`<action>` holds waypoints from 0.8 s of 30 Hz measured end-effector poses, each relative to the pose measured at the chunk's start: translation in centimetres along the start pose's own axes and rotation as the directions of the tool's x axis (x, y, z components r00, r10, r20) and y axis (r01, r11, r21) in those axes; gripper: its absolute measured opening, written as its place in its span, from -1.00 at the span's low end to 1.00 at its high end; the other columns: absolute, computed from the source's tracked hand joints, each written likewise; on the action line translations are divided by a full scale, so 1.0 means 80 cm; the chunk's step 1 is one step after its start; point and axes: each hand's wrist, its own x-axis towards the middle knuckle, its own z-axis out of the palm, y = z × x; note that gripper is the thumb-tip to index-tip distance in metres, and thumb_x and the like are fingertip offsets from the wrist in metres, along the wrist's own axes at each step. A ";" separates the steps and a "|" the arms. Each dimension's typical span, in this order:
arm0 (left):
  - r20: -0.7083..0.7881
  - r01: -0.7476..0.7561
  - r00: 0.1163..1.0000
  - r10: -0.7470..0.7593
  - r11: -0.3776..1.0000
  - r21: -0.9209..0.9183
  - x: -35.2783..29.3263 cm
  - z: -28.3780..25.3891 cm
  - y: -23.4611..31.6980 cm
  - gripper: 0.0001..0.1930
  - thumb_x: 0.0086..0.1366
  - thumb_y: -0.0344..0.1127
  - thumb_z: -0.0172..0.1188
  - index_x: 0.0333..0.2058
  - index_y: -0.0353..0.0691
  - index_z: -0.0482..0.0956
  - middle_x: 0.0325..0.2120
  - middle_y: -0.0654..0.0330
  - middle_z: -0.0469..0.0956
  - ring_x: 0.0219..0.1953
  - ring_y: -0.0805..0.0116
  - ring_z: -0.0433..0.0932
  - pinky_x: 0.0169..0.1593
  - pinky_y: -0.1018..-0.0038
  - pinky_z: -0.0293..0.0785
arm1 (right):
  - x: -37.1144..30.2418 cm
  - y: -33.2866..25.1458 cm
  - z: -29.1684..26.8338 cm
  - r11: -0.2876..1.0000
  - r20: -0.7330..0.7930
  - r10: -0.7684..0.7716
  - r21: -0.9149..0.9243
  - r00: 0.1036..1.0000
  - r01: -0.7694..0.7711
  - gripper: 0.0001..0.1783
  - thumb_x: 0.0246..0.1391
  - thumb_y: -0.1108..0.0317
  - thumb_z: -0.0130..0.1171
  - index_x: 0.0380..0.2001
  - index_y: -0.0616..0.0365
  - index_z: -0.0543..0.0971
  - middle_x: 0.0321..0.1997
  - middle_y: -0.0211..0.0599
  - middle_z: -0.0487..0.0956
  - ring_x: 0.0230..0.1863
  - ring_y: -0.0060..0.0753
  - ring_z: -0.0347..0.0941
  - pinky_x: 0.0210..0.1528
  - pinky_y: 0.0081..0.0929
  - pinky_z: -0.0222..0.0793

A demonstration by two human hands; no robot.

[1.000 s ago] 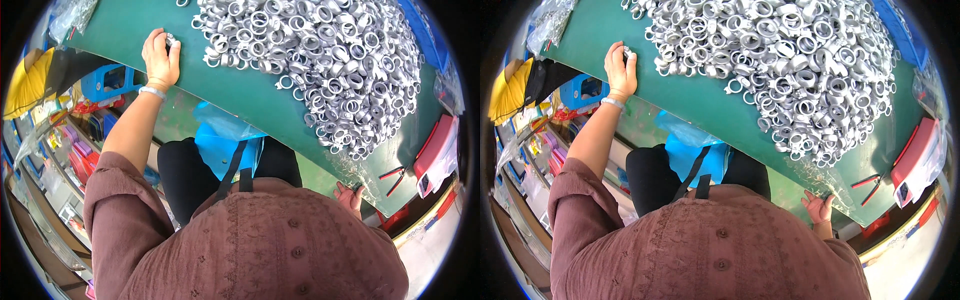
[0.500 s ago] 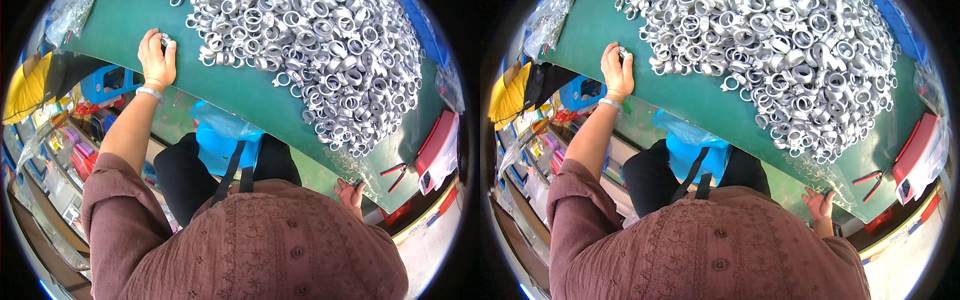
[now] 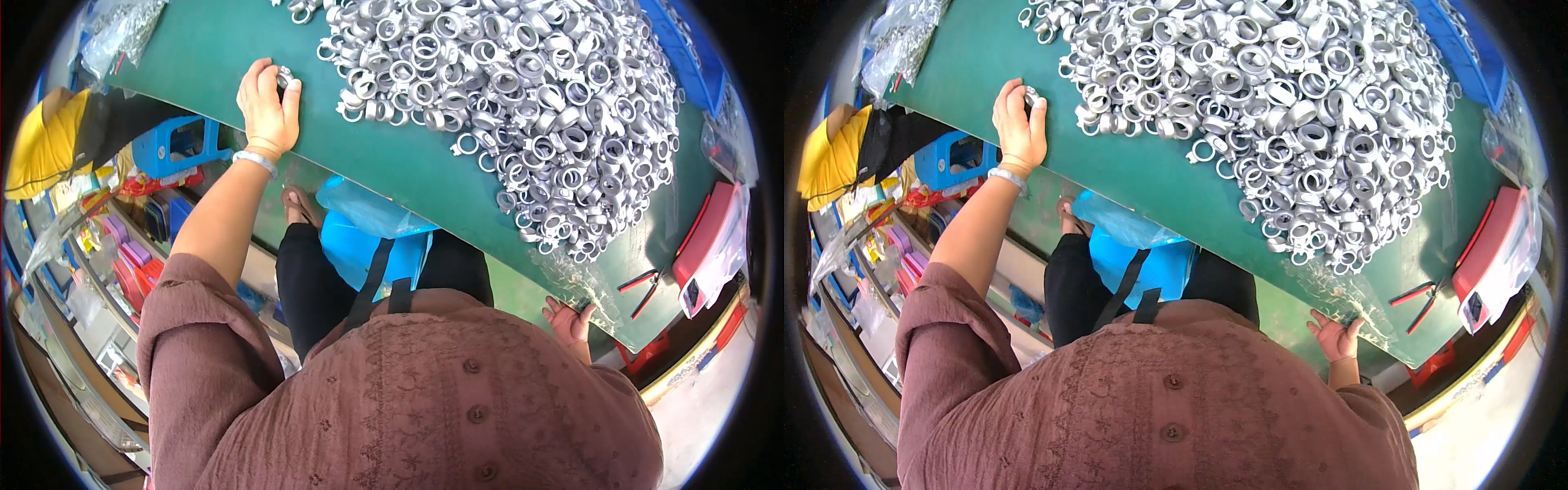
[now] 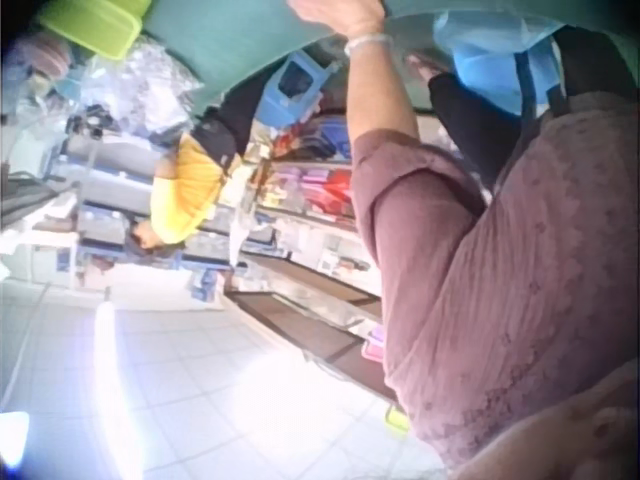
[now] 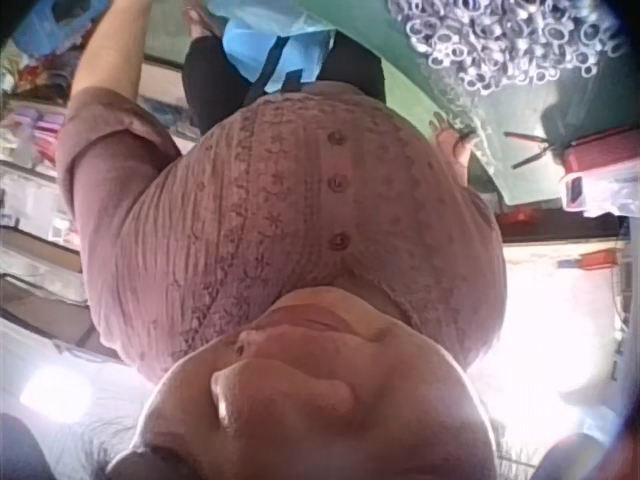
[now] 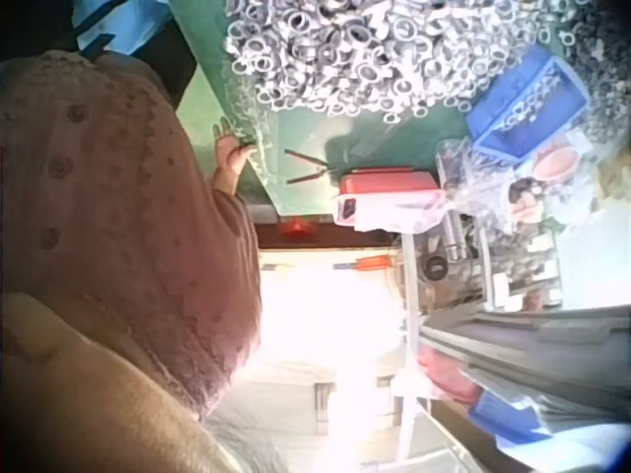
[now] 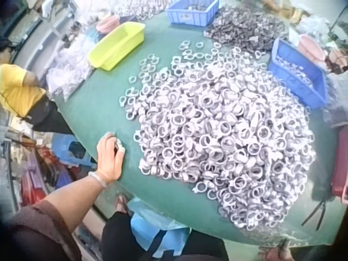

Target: The person picks up a metal ring and inserts a small pin or component into it by hand before placing the assembly into a blue container.

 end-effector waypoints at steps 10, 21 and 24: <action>-0.028 -0.131 0.991 0.129 0.987 -0.090 0.007 0.014 -0.009 -0.65 0.16 -0.17 0.03 -0.14 -0.25 0.33 -0.01 0.02 0.26 0.06 0.08 0.19 0.11 0.17 -0.03 | 0.006 0.137 0.046 0.914 -0.336 -0.352 0.075 0.873 0.398 -0.37 0.02 -0.25 -0.15 -0.05 0.03 0.34 -0.04 -0.20 0.43 -0.14 -0.26 0.40 -0.13 -0.25 0.34; -0.115 -0.113 0.988 0.102 0.989 -0.093 -0.005 0.022 0.000 -0.59 0.23 -0.04 -0.09 -0.10 -0.22 0.35 -0.02 0.10 0.34 0.07 0.13 0.25 0.12 0.15 0.00 | 0.191 0.378 0.058 0.785 -0.577 -0.063 -0.532 0.814 -0.317 -0.47 0.04 0.03 0.07 -0.10 0.28 0.39 -0.18 -0.24 0.49 -0.18 -0.44 0.40 -0.18 -0.47 0.34; -0.111 -0.094 0.990 0.087 0.993 -0.067 0.000 0.023 -0.003 -0.62 0.20 -0.08 -0.04 -0.12 -0.22 0.37 -0.05 0.08 0.36 0.05 0.15 0.26 0.10 0.13 0.01 | 0.236 0.401 0.059 0.287 -0.637 -0.275 -0.769 0.720 -0.571 -0.20 0.03 -0.34 -0.36 0.06 0.08 0.34 0.15 -0.01 0.28 0.23 -0.07 0.07 0.22 -0.19 -0.07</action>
